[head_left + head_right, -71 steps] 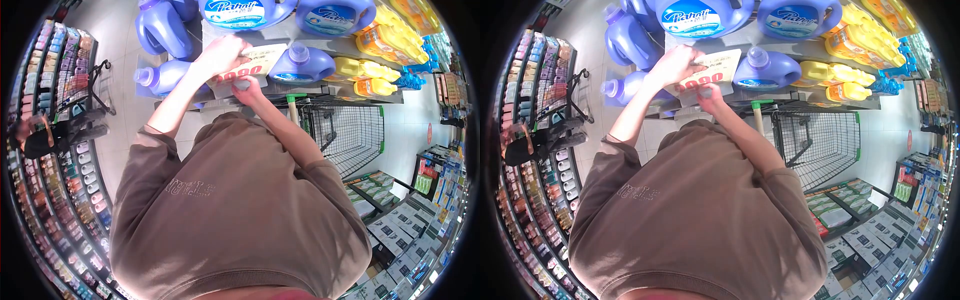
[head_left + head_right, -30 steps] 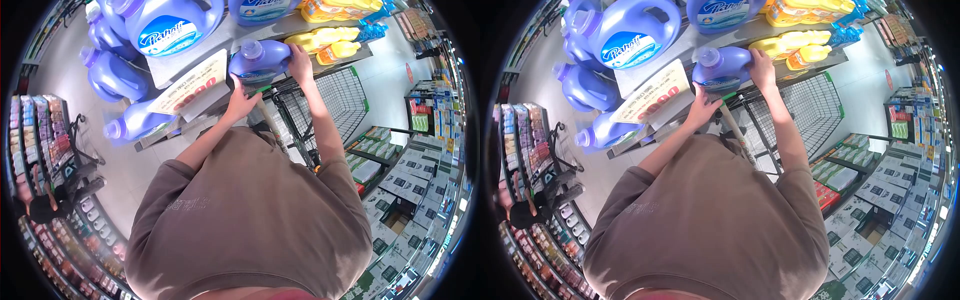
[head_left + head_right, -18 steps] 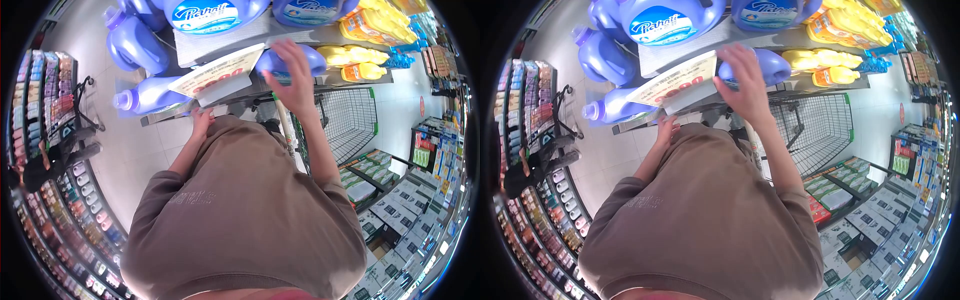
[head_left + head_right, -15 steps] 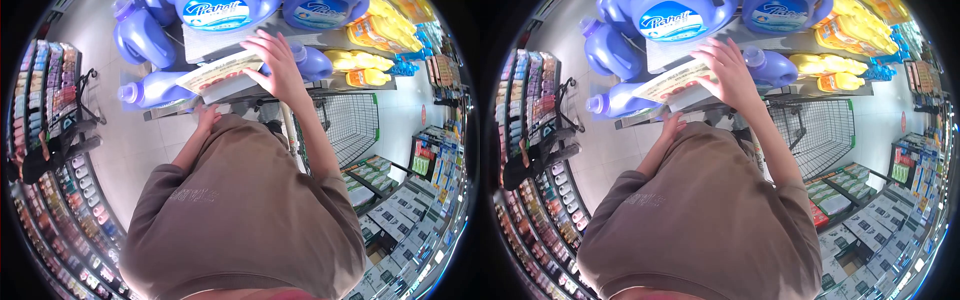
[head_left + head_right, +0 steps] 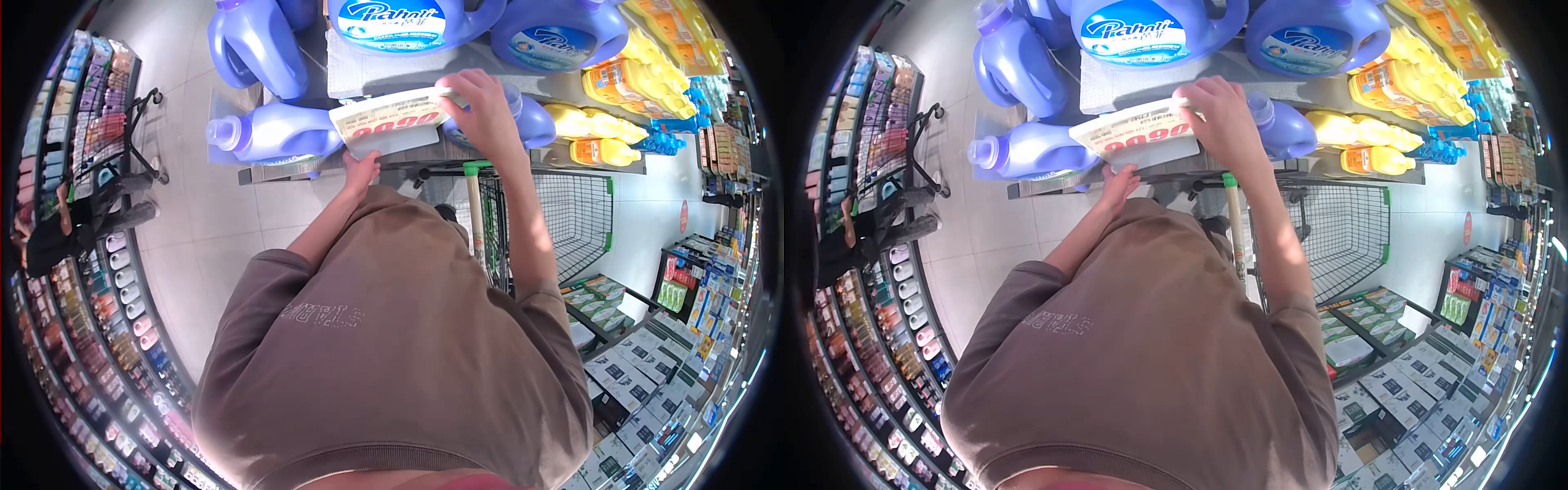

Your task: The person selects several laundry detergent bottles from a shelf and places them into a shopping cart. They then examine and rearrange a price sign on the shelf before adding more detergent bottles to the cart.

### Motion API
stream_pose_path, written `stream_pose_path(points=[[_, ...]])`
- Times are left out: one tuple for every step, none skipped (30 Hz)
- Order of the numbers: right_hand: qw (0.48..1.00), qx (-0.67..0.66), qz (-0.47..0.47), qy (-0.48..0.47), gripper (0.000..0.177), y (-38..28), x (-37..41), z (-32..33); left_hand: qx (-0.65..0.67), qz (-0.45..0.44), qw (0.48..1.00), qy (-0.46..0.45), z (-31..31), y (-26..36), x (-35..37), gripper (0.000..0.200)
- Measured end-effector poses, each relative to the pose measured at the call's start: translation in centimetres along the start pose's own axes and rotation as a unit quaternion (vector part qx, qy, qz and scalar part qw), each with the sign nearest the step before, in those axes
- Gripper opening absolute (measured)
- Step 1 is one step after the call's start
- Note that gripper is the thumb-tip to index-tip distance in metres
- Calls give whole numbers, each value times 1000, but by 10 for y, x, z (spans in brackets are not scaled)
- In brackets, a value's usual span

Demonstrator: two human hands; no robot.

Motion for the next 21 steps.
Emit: stream_pose_path(points=[[1000, 6, -4, -8, 19, -1, 0, 0, 1, -1, 1000, -1, -1, 1, -2, 77], [1000, 11, -10, -17, 18, -1, 2, -1, 0, -12, 1000, -2, -1, 2, -2, 74], [1000, 11, -10, -17, 18, -3, 3, 0, 0, -22, 1000, -4, -2, 2, -3, 72], [1000, 9, -10, -15, 18, -5, 4, 2, 0, -21, 1000, -4, -1, 2, -4, 72], [1000, 6, -10, -12, 17, -6, 4, 3, 3, -22, 1000, -4, -1, 3, -5, 71], [1000, 7, -11, -12, 17, -6, 4, 4, 6, -24, 1000, -5, 0, 3, -5, 70], [1000, 4, -9, -12, 16, -6, 4, 4, 6, -24, 1000, -5, -1, 4, -4, 70], [1000, 2, -8, -12, 15, -6, 4, 5, 3, -19, 1000, -4, -1, 5, -4, 70], [1000, 2, -8, -12, 15, -6, 3, 8, 1, -14, 1000, -4, -1, 6, -2, 71], [1000, -10, 5, -12, 15, -10, 2, 12, 1, -14, 1000, -4, -2, 10, 0, 71], [1000, -23, 17, -13, 14, -14, 1, 17, 9, -18, 1000, -10, -4, 15, 5, 73], [999, -23, 16, -15, 14, -16, 0, 21, 18, -21, 1000, -14, -4, 18, 11, 76], [1000, -26, 12, -13, 14, -17, -1, 25, 20, -20, 1000, -14, -5, 21, 17, 76], [999, -29, 9, -10, 14, -19, -3, 29, 25, -16, 999, -28, -8, 24, 23, 79], [999, -28, 11, -12, 14, -22, -4, 30, 32, -12, 999, -42, -11, 28, 30, 82], [999, -23, 24, -19, 14, -27, -4, 30, 35, -12, 998, -41, -11, 36, 39, 82], [999, -18, 36, -27, 14, -33, -3, 30, 38, -5, 997, -66, -15, 43, 50, 85], [999, -20, 37, -31, 14, -39, -2, 31, 41, 4, 995, -90, -17, 48, 62, 87], [999, -19, 36, -37, 13, -45, 0, 31, 43, 8, 995, -87, -13, 50, 71, 87], [998, -16, 37, -40, 13, -48, 0, 31, -10, -9, 998, -64, -6, 57, 77, 73], [998, -17, 38, -42, 13, -48, 2, 29, -63, -27, 997, -42, 0, 67, 84, 61]])
Point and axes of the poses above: each hand's wrist, its own x-axis away from the middle knuckle, its own z-axis out of the back of the hand, y = z × x, the point moved 10 cm from there along -x, towards the middle knuckle, and after that the axes turned 6 degrees about y, right-handed, at the moved point
